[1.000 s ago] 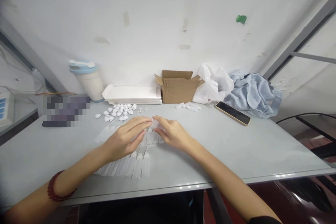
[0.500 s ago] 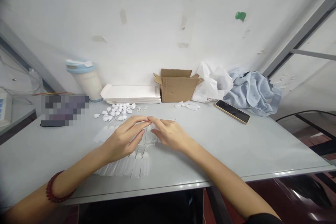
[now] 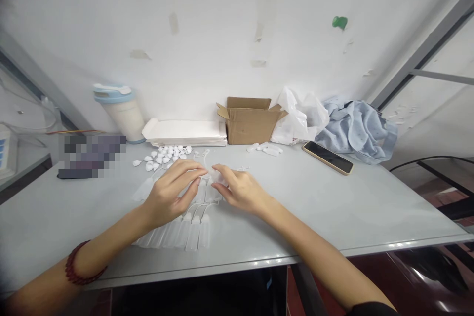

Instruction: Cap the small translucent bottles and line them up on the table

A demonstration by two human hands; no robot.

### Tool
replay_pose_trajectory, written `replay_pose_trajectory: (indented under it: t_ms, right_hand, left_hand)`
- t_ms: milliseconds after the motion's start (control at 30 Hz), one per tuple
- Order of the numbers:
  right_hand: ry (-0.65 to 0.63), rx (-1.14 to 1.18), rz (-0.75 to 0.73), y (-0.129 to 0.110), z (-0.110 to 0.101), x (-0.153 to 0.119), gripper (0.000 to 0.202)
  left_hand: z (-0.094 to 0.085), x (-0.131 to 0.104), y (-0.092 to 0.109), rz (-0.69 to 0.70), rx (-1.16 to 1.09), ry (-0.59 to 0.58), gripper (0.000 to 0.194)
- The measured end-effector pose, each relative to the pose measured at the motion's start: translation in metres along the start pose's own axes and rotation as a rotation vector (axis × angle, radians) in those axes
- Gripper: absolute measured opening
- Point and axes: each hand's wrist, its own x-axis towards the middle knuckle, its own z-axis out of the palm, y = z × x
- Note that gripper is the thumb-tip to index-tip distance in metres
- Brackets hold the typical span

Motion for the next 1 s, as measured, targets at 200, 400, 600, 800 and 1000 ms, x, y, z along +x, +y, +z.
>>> replay_pose_trajectory:
  t_ms: [200,400,600,800,1000]
  right_hand:
    - [0.034,0.007,0.004,-0.002,0.0,-0.001,0.027]
    - [0.022,0.11,0.049,-0.004,0.0,0.001,0.025]
    - [0.0,0.22,0.143,-0.006,-0.002,0.001,0.024]
    - [-0.067,0.553,0.348,-0.017,-0.006,0.006,0.027]
    - [-0.076,0.869,0.6,-0.028,-0.007,0.01,0.034]
  left_hand:
    - [0.003,-0.001,0.0,0.022,-0.032,-0.033,0.039]
    - [0.002,-0.004,0.0,0.067,0.007,-0.083,0.038]
    - [0.001,-0.002,0.002,0.081,0.031,-0.052,0.036]
    - [-0.001,0.005,0.006,0.072,0.039,-0.008,0.038]
    - [-0.001,0.006,0.009,0.116,0.053,-0.116,0.046]
